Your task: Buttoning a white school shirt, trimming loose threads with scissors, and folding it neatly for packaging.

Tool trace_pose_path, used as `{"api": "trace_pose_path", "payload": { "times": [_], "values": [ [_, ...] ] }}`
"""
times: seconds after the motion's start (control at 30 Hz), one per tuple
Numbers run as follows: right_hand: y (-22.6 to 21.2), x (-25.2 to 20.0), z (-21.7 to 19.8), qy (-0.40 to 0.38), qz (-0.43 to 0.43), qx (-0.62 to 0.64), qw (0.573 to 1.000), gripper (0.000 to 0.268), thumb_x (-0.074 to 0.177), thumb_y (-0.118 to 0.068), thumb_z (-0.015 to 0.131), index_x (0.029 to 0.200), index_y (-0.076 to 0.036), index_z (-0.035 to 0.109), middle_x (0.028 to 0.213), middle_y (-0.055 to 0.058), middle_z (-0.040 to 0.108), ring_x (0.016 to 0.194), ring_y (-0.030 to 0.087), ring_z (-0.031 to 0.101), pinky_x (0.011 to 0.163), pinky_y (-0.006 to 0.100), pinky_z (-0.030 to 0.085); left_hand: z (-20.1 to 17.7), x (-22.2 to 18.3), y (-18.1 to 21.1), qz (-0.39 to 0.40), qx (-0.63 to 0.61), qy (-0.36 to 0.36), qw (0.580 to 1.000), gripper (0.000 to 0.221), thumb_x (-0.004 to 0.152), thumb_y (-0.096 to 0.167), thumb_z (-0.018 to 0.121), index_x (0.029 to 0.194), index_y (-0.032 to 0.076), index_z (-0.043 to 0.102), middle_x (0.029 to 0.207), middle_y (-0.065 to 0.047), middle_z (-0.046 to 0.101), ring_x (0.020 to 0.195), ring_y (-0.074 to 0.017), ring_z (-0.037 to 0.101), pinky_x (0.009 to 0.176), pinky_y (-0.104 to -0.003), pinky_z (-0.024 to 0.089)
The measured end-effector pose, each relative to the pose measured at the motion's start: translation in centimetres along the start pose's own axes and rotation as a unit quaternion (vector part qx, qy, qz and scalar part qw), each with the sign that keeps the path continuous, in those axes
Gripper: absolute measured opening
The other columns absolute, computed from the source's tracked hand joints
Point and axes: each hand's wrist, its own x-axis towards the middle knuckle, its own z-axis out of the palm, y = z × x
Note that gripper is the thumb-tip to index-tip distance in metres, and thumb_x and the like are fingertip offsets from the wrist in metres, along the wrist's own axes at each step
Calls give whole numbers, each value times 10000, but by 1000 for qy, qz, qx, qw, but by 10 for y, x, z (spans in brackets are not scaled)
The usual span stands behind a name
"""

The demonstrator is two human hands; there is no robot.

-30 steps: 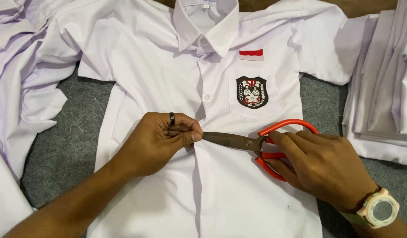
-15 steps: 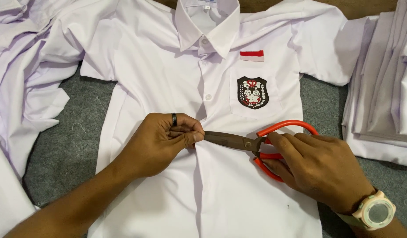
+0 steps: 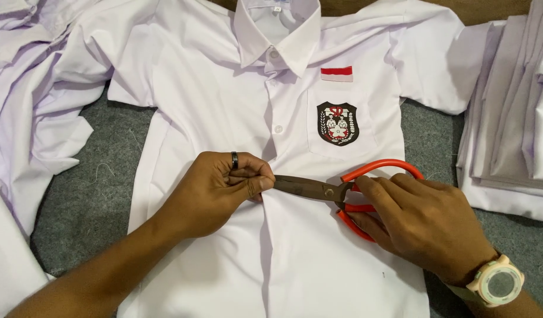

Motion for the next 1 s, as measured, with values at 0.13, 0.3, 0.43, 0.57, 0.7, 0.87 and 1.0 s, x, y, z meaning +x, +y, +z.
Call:
{"api": "trace_pose_path", "payload": {
  "times": [0.13,0.3,0.43,0.57,0.7,0.87,1.0],
  "values": [
    [-1,0,-1,8,-3,25,1000,315,957,-415,703,1024,-111,655,693,-1,618,564,225,612,481,366,467,0,-1,1,-3,-3,2,1000,102,900,119,757,912,24,794,775,-30,727,735,-122,679,739,-240,578],
    [-3,3,-2,1,13,4,1000,414,928,-499,686,1112,-129,650,776,-2,622,646,213,634,470,354,464,2,-2,1,-4,-8,0,1000,110,897,118,751,922,21,795,795,-41,745,759,-118,684,751,-239,583],
    [-7,3,0,-1,26,-4,1000,410,928,-551,678,1036,-157,647,747,-11,608,614,206,628,449,363,457,3,-2,2,-8,-18,5,1000,93,901,103,754,923,19,789,802,-38,744,754,-115,675,745,-236,572],
    [-6,1,0,3,22,13,1000,369,933,-480,697,1037,-129,650,720,-7,617,590,222,630,457,366,466,4,-3,3,-1,-15,6,1000,118,901,125,745,928,21,795,797,-44,733,762,-122,684,752,-250,618],
    [-7,0,0,0,14,25,1000,304,953,-412,689,1055,-128,649,699,-12,634,536,237,622,448,377,474,4,-1,-1,12,-18,5,1000,104,913,114,739,919,20,784,780,-32,710,756,-112,674,742,-251,622],
    [-7,0,0,-11,24,13,1000,341,942,-464,681,1055,-145,643,724,-16,627,582,216,635,441,368,455,4,-1,-1,5,-22,3,1000,111,907,128,743,928,26,782,797,-35,723,775,-113,688,750,-257,636],
    [-3,1,-4,-1,28,16,999,411,923,-515,686,1128,-160,658,766,-13,642,654,214,657,485,354,449,-1,3,-3,12,-42,6,999,110,907,110,741,964,17,756,774,-73,738,734,-144,702,725,-282,678]
  ]
}}
